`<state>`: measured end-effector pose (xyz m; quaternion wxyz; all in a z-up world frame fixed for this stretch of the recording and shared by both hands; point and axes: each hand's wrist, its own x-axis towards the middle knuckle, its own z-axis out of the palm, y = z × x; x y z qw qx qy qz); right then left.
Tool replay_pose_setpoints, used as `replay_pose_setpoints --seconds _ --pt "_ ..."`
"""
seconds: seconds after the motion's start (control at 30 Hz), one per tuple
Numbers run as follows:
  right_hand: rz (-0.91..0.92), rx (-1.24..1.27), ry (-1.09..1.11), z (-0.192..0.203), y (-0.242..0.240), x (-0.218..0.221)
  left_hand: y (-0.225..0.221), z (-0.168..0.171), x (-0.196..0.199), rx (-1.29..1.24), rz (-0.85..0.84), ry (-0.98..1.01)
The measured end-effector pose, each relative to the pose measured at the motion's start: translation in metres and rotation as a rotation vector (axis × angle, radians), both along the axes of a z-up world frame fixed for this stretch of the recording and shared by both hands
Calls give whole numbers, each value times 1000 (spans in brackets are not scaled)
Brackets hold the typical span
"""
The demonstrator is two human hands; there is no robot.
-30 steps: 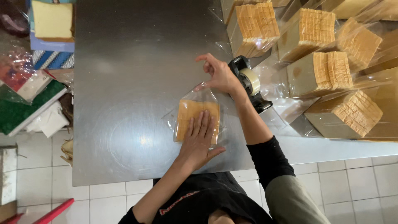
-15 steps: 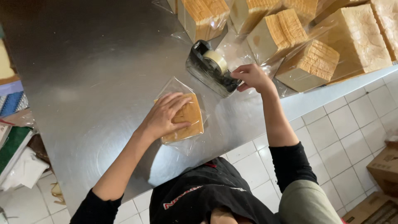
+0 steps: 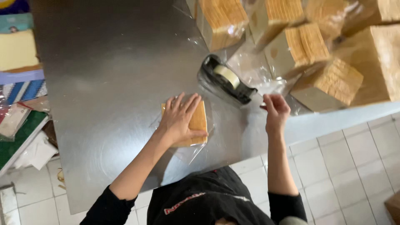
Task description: The person slices loaves of bread using a bread slicer and then places the sliced bread into plastic bags, sealing them with tape.
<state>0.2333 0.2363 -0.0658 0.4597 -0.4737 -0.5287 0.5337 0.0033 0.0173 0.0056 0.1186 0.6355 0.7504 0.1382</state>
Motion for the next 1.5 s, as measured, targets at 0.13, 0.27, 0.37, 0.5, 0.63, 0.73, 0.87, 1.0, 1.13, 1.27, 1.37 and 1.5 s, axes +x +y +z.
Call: replay_pose_setpoints --seconds 0.13,0.27,0.37,0.5,0.63,0.73,0.87,1.0,1.13,1.27,1.37,1.5 --pt "662 123 -273 87 -92 -40 -15 2 18 -107 8 -13" --pt "999 213 -765 72 -91 -89 -10 7 13 -109 56 1" --pt "1065 -392 -21 -40 -85 -69 -13 5 15 -112 53 -47" --pt "966 -384 137 -48 -91 -70 -18 -1 5 35 34 13" --pt "744 -123 -11 26 -88 -86 -36 -1 -35 238 224 -355" --pt "784 -258 -35 66 -113 -123 -33 -24 -48 247 342 -983" --pt "846 -174 -30 83 -117 -145 -30 -33 -61 331 224 -1358" --pt "1013 702 -358 103 -127 -92 -61 4 -49 170 -82 -516" --pt "1248 1006 -334 111 -174 -50 -99 6 -7 57 -296 -74" --pt "1088 1101 -191 81 -177 -55 -107 -7 25 147 -111 1" --pt "962 833 -226 59 -149 -73 -102 -13 48 308 131 -159" --pt "705 727 -347 79 -43 -58 -91 -42 48 478 261 -89"
